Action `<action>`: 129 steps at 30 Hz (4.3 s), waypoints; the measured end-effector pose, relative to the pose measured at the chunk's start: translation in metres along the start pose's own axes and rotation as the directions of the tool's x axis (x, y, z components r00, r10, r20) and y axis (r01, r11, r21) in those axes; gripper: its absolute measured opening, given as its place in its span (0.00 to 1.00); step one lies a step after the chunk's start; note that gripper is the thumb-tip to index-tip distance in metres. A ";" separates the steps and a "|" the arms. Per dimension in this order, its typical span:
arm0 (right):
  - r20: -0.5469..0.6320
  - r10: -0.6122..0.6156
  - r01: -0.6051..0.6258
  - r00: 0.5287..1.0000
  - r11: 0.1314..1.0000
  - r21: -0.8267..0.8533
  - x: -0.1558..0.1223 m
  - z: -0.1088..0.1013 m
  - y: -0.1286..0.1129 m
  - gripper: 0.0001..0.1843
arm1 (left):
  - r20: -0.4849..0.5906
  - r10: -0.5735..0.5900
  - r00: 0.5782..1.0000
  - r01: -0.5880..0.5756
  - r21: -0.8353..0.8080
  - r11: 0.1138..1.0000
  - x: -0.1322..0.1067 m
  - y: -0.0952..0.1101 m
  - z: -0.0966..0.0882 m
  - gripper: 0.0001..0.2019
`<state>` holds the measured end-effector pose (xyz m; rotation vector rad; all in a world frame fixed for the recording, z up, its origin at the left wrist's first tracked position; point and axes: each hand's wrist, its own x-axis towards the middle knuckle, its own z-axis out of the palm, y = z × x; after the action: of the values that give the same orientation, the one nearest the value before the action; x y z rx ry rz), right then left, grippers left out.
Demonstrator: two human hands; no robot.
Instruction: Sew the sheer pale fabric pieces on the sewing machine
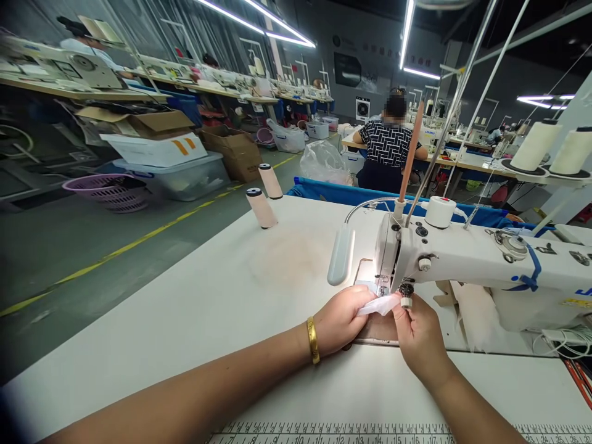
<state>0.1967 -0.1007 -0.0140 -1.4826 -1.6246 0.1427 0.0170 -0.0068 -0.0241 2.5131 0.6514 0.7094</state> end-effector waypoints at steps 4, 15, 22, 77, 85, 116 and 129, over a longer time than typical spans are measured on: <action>0.057 -0.049 0.054 0.997 0.994 -0.099 0.001 -0.005 0.008 0.20 | 0.010 0.030 0.999 -0.030 0.013 0.999 0.000 -0.002 -0.001 0.10; 0.573 -0.262 0.360 0.776 0.931 -0.061 0.006 -0.043 -0.007 0.15 | -0.005 0.190 0.982 -0.186 0.186 0.965 -0.018 0.006 0.001 0.10; 0.629 -0.252 0.396 0.736 0.913 -0.097 0.003 -0.044 -0.011 0.14 | -0.013 0.314 0.949 -0.312 0.095 0.945 -0.034 0.011 -0.004 0.08; 0.501 -0.262 0.409 0.825 0.889 -0.208 -0.002 -0.020 0.003 0.18 | -0.046 0.378 0.925 -0.357 0.242 0.902 -0.022 -0.007 -0.007 0.10; 0.480 -0.304 0.448 0.823 0.867 -0.219 -0.005 -0.015 0.008 0.22 | 0.048 0.407 0.912 -0.408 0.209 0.889 -0.019 -0.009 -0.012 0.09; 0.400 -0.194 0.361 0.896 0.842 -0.400 -0.005 0.001 0.033 0.27 | 0.004 0.274 0.962 -0.261 0.327 0.908 -0.002 -0.023 -0.006 0.12; 0.341 -0.300 0.407 0.891 0.860 -0.308 -0.005 -0.005 0.023 0.28 | 0.048 0.016 0.999 -0.036 0.446 0.895 -0.003 -0.010 -0.016 0.22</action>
<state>0.2167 -0.1008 -0.0280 -1.4481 -2.2330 -0.1856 0.0019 0.0042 -0.0181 2.9513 0.8476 0.5595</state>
